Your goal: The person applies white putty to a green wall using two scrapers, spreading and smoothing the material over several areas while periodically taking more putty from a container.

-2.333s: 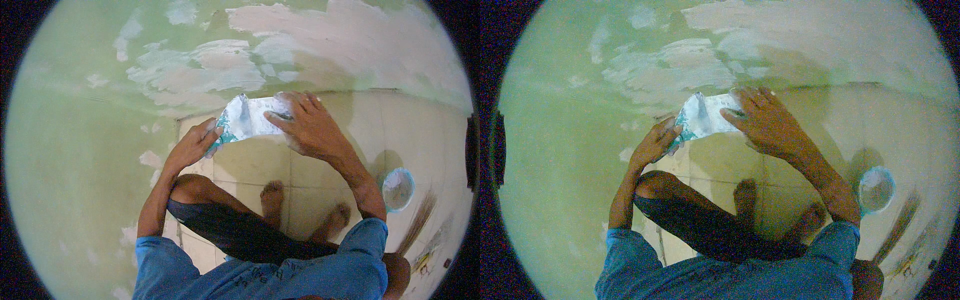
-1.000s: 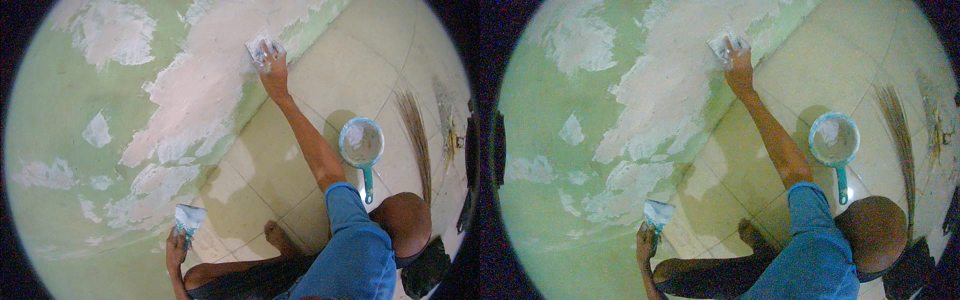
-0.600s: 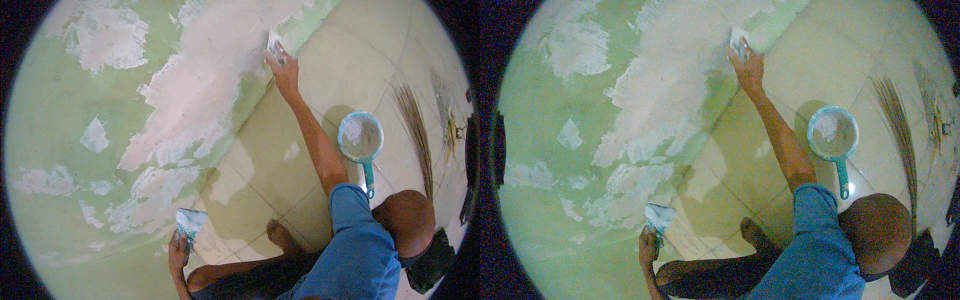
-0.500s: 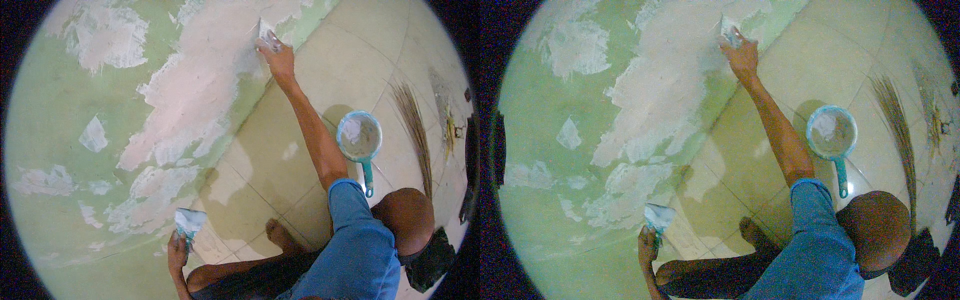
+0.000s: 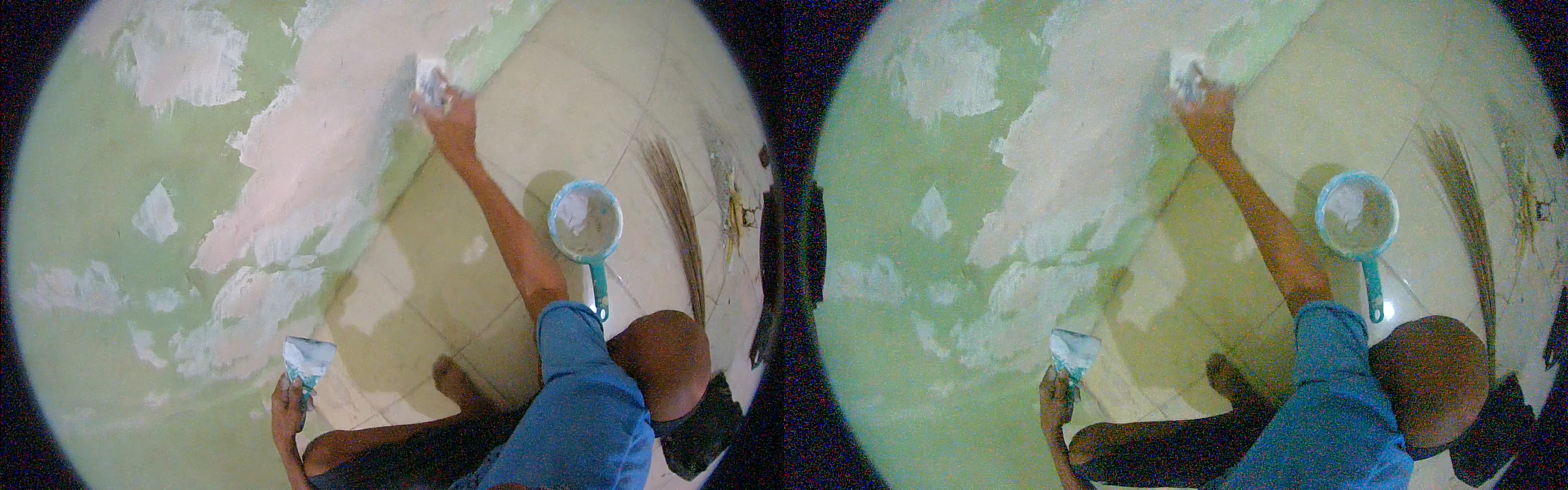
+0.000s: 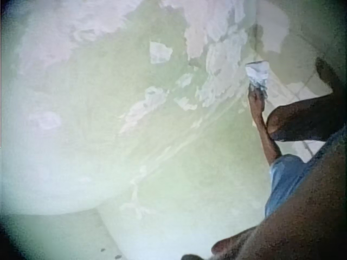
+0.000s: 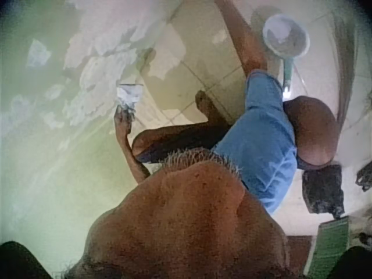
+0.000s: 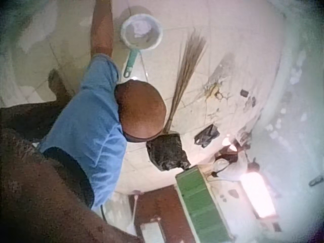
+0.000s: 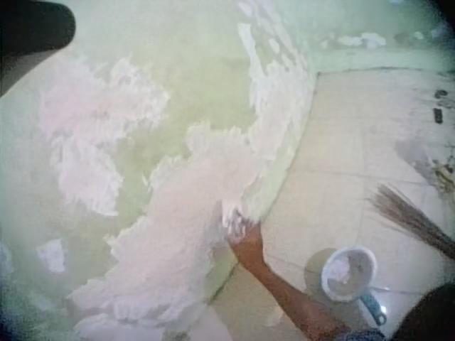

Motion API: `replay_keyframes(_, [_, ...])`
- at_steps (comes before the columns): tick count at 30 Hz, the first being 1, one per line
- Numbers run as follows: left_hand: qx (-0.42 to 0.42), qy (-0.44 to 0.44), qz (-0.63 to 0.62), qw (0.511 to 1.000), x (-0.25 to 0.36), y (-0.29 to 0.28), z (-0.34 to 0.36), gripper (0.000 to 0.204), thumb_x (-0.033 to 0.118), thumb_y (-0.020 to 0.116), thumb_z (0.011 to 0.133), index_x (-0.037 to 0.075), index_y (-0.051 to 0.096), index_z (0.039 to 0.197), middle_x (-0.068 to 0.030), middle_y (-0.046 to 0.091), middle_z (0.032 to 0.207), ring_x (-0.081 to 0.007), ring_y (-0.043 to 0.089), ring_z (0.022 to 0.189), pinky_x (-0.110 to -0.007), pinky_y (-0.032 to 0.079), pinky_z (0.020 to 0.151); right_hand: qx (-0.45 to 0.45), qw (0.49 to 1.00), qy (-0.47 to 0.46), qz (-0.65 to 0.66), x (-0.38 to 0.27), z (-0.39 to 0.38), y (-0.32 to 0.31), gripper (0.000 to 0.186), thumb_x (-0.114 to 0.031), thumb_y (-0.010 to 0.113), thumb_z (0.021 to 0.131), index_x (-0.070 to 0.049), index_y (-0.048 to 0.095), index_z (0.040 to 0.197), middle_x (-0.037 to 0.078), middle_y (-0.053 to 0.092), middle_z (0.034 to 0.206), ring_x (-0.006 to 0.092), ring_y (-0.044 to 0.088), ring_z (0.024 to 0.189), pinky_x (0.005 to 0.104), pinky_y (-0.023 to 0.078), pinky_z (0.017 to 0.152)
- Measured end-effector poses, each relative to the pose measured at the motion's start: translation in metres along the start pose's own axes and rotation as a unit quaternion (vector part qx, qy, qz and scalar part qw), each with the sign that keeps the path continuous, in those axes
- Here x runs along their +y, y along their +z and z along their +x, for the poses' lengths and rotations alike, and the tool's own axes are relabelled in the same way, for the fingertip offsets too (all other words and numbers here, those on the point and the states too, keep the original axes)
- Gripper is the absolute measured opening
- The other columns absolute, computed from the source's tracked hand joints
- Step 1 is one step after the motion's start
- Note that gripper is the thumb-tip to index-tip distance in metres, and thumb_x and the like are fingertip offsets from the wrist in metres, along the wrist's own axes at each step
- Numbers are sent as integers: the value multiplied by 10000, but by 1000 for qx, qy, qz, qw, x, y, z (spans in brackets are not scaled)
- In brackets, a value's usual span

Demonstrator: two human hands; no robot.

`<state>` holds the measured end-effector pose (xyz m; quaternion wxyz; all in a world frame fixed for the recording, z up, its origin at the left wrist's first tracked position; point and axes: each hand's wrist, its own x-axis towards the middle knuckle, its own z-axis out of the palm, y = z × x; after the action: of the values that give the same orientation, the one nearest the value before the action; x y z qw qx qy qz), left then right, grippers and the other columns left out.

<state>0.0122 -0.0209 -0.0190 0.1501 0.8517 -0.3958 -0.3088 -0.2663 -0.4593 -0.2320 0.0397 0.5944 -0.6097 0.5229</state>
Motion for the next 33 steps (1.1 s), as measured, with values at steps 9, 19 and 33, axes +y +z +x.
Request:
replay_keyframes(9, [-6, -13, 7, 1000, 7, -2, -1, 308, 272, 458, 991, -2, 544, 1102, -61, 602, 732, -121, 520, 571, -286, 441, 526, -184, 961, 140, 154, -52, -2, -14, 721, -459, 703, 769, -126, 495, 1374, 240, 558, 1021, 381, 518, 1003, 441, 432, 908])
replay_keyframes(19, [34, 18, 50, 998, 8, 1, -5, 327, 304, 452, 991, 3, 548, 1074, -59, 606, 725, -120, 520, 555, -276, 428, 510, -51, 980, -9, 190, -44, -40, 9, 777, -171, 725, 790, -177, 345, 1468, 215, 529, 1068, 392, 469, 1051, 480, 412, 918])
replay_keyframes(33, [-24, 0, -7, 1000, -12, -9, 2, 335, 266, 442, 994, -5, 531, 1171, -62, 608, 738, -117, 518, 559, -273, 437, 508, -119, 933, 216, 263, -54, -33, 18, 709, -343, 716, 795, -62, 457, 1392, 220, 539, 978, 332, 511, 995, 426, 462, 844])
